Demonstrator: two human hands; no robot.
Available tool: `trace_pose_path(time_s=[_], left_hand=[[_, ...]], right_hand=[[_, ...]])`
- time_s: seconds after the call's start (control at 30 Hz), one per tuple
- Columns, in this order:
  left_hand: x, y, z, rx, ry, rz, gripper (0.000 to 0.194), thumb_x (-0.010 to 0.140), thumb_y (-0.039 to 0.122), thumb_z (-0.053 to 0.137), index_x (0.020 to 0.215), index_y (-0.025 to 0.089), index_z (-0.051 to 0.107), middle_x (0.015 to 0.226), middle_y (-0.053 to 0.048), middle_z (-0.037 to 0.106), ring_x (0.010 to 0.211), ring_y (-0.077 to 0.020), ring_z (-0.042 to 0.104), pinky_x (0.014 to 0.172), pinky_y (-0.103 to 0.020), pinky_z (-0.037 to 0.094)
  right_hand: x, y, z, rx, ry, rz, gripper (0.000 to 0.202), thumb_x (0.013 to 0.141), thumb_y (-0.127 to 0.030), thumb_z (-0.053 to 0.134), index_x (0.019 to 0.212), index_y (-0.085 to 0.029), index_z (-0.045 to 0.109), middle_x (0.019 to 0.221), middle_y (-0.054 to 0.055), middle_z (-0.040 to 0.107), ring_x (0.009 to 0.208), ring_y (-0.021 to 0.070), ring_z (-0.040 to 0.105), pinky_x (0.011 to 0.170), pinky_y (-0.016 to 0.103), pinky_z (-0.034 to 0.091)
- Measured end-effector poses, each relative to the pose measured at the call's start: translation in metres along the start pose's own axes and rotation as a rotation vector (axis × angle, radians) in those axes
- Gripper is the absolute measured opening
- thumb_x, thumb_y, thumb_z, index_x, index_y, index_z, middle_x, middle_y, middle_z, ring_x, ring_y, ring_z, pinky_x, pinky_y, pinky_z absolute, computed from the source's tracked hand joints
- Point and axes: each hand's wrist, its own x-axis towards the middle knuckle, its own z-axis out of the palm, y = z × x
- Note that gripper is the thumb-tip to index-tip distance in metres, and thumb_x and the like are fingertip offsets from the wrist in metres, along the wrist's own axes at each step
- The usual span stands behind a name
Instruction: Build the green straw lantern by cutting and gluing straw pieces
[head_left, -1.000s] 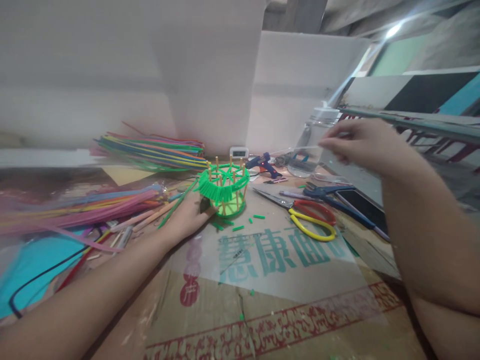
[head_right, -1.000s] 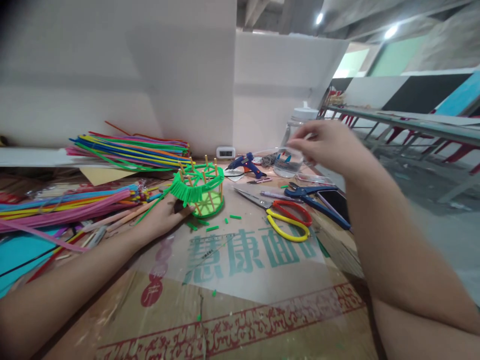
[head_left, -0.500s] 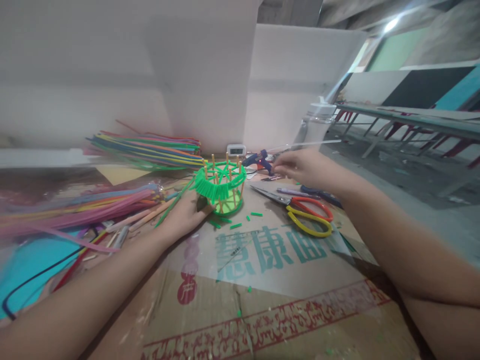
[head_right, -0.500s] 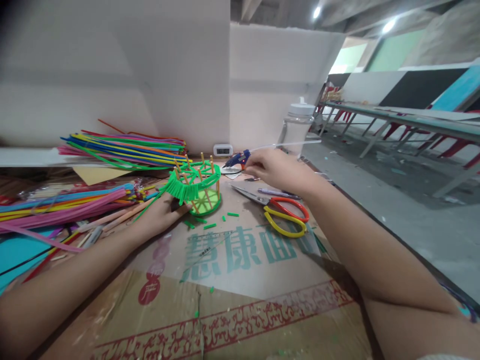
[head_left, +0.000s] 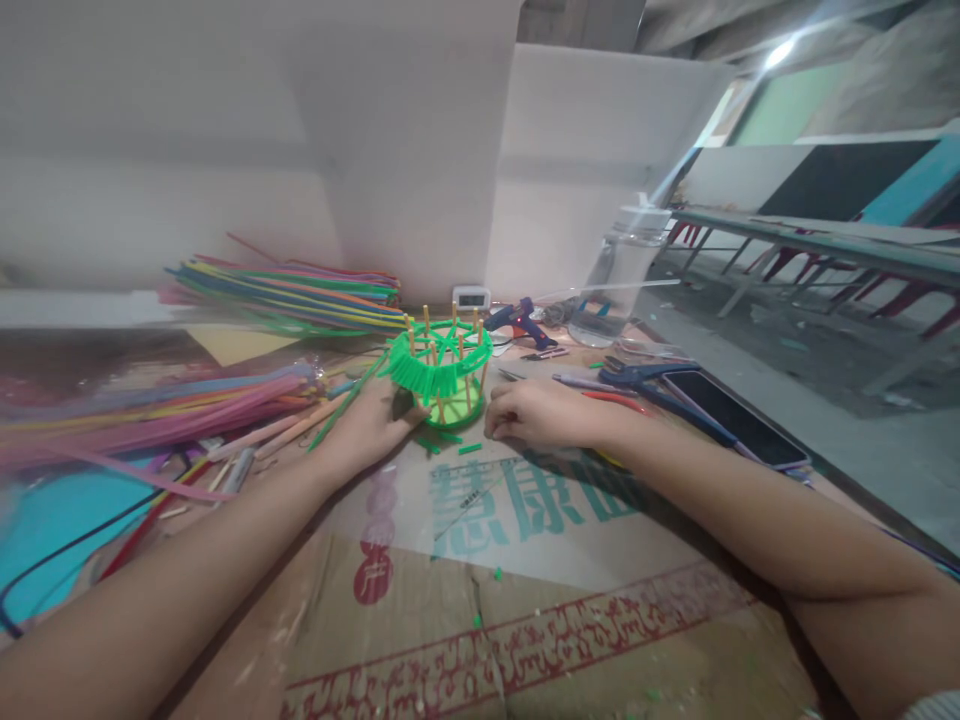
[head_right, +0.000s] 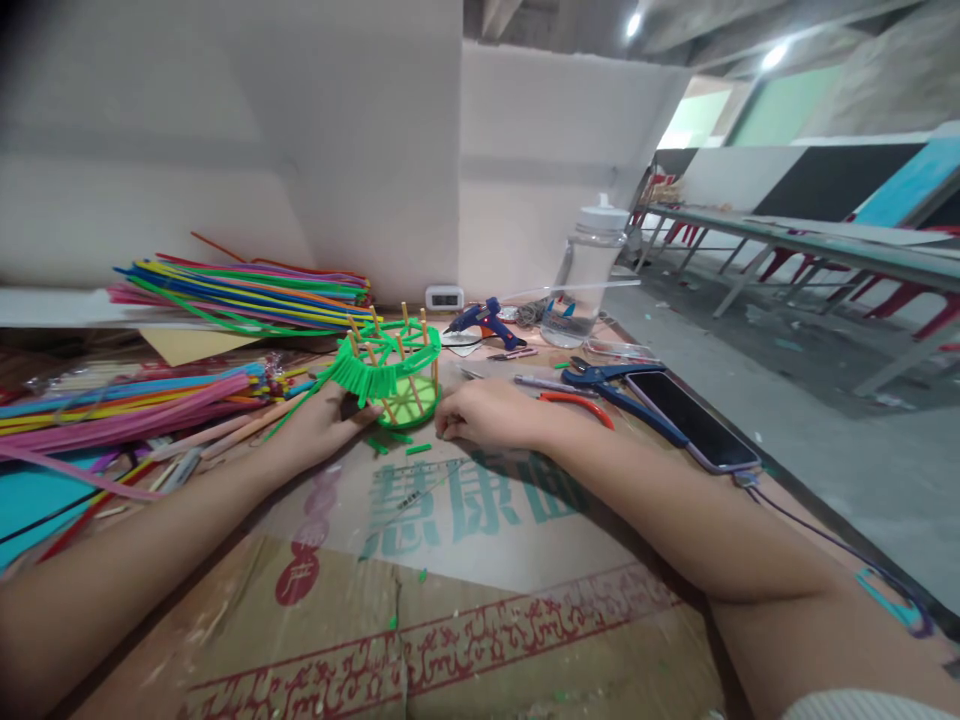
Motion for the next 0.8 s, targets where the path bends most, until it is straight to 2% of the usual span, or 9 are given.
trace_pose_path(time_s=[0.13,0.2,0.27,0.3,0.37,0.47,0.6,0.7,0.8], left_hand=[[0.001,0.004,-0.001,0.017,0.002,0.018,0.022,0.093,0.038,0.057,0.102,0.019,0.062,0.096,-0.005,0.069,0.089,-0.0234,0.064,0.083,-0.036,0.05],[0.0,0.004,-0.001,0.006,0.001,0.015,0.022,0.093,0.038,0.056,0.101,0.019,0.062,0.095,-0.005,0.069,0.09,-0.0238,0.064,0.083,-0.036,0.05],[0.0,0.003,0.0,0.007,0.001,0.006,0.023,0.092,0.039,0.057,0.1,0.018,0.063,0.092,-0.005,0.069,0.088,-0.0238,0.064,0.082,-0.036,0.05],[-0.001,0.002,0.0,0.013,0.003,0.003,0.023,0.092,0.039,0.058,0.099,0.018,0.063,0.09,-0.005,0.068,0.086,-0.0235,0.064,0.081,-0.036,0.05],[-0.001,0.0,0.001,0.025,0.004,-0.006,0.022,0.091,0.039,0.059,0.097,0.018,0.062,0.087,-0.005,0.067,0.082,-0.0228,0.064,0.079,-0.036,0.05],[-0.001,-0.001,0.001,0.014,0.01,0.002,0.02,0.092,0.039,0.059,0.094,0.019,0.06,0.086,-0.004,0.066,0.083,-0.023,0.064,0.079,-0.035,0.05],[0.0,0.0,0.0,-0.008,0.004,0.036,0.02,0.092,0.038,0.058,0.099,0.019,0.06,0.091,-0.005,0.067,0.091,-0.0241,0.065,0.083,-0.035,0.051],[0.001,0.001,0.0,0.008,0.01,0.05,0.017,0.091,0.036,0.059,0.095,0.02,0.059,0.085,-0.004,0.065,0.088,-0.0237,0.065,0.082,-0.035,0.051],[0.001,0.001,0.0,0.008,0.022,0.048,0.015,0.089,0.035,0.061,0.087,0.02,0.059,0.074,-0.002,0.061,0.084,-0.0236,0.064,0.08,-0.035,0.051]], right_hand=[[-0.013,-0.008,-0.03,0.138,-0.067,-0.085,0.01,0.087,-0.023,0.065,0.087,-0.016,0.073,0.089,0.005,0.068,0.076,0.0146,0.058,0.066,0.025,0.04],[-0.027,-0.018,-0.055,0.411,-0.247,-0.223,0.022,0.092,-0.036,0.065,0.087,-0.015,0.072,0.08,0.004,0.068,0.073,0.0141,0.06,0.066,0.025,0.044],[-0.041,-0.029,-0.074,0.619,-0.541,-0.412,0.033,0.097,-0.044,0.057,0.093,-0.016,0.075,0.087,0.008,0.072,0.082,0.0155,0.065,0.076,0.026,0.048],[-0.047,-0.033,-0.077,0.657,-0.582,-0.412,0.036,0.096,-0.047,0.056,0.094,-0.016,0.075,0.088,0.008,0.073,0.083,0.0154,0.066,0.077,0.026,0.048],[-0.055,-0.038,-0.071,0.707,-0.548,-0.342,0.041,0.094,-0.052,0.058,0.085,-0.016,0.075,0.078,0.006,0.072,0.077,0.0136,0.065,0.075,0.024,0.049],[-0.057,-0.031,-0.038,0.771,-0.428,-0.209,0.053,0.09,-0.061,0.059,0.065,-0.015,0.067,0.055,0.0,0.06,0.06,0.0095,0.057,0.066,0.022,0.047],[-0.049,-0.015,0.001,0.787,-0.361,-0.034,0.056,0.085,-0.065,0.061,0.064,-0.014,0.064,0.052,-0.002,0.055,0.053,0.008,0.052,0.054,0.02,0.042],[-0.043,-0.011,0.011,0.804,-0.235,0.074,0.057,0.083,-0.068,0.061,0.064,-0.014,0.064,0.054,-0.002,0.055,0.053,0.0083,0.052,0.05,0.02,0.039],[-0.04,-0.013,0.012,0.791,-0.156,0.101,0.056,0.083,-0.067,0.061,0.061,-0.015,0.062,0.056,-0.001,0.056,0.06,0.0102,0.057,0.054,0.021,0.041]])
